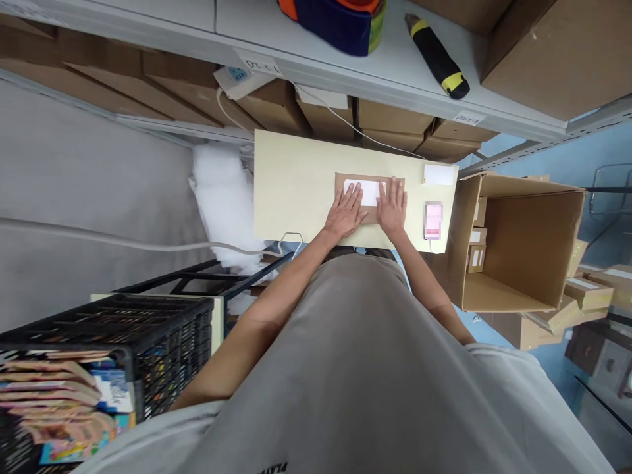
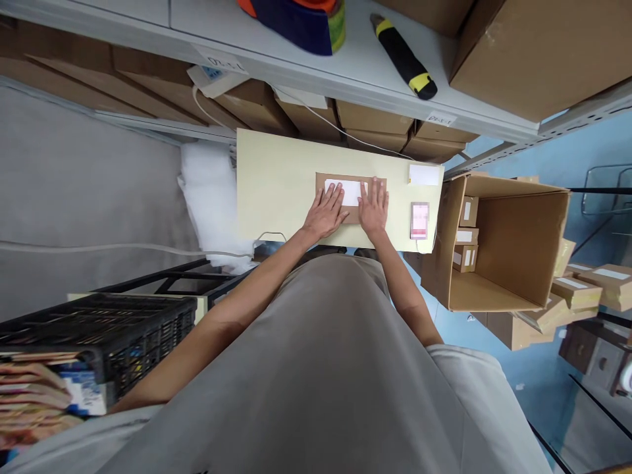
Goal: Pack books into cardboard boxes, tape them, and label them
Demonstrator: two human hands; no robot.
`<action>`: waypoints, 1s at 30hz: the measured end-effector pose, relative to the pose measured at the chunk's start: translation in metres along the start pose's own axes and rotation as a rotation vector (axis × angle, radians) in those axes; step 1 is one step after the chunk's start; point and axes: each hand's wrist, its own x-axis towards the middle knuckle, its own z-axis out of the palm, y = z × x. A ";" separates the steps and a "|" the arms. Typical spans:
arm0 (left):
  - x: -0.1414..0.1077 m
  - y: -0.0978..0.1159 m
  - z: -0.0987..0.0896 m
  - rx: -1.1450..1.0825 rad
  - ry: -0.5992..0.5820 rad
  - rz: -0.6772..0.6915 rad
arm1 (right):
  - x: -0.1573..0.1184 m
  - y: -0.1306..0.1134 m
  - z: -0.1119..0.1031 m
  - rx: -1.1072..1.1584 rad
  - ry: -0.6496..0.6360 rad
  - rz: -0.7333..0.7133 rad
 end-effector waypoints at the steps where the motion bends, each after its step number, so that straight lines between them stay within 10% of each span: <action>1: -0.002 -0.002 -0.001 0.001 0.012 -0.013 | -0.002 0.005 -0.001 0.014 0.024 0.036; 11: 0.000 0.029 0.015 -0.065 -0.023 0.083 | -0.003 -0.001 0.008 0.057 0.025 -0.044; 21: -0.081 -0.021 0.018 -0.458 0.161 -0.406 | -0.070 0.115 0.012 0.472 0.128 0.186; 25: -0.082 -0.020 0.041 -0.813 0.101 -0.600 | -0.089 0.099 0.034 0.660 -0.033 0.151; 30: -0.070 -0.018 0.021 -0.725 0.224 -0.555 | -0.079 0.060 0.026 0.794 0.110 0.137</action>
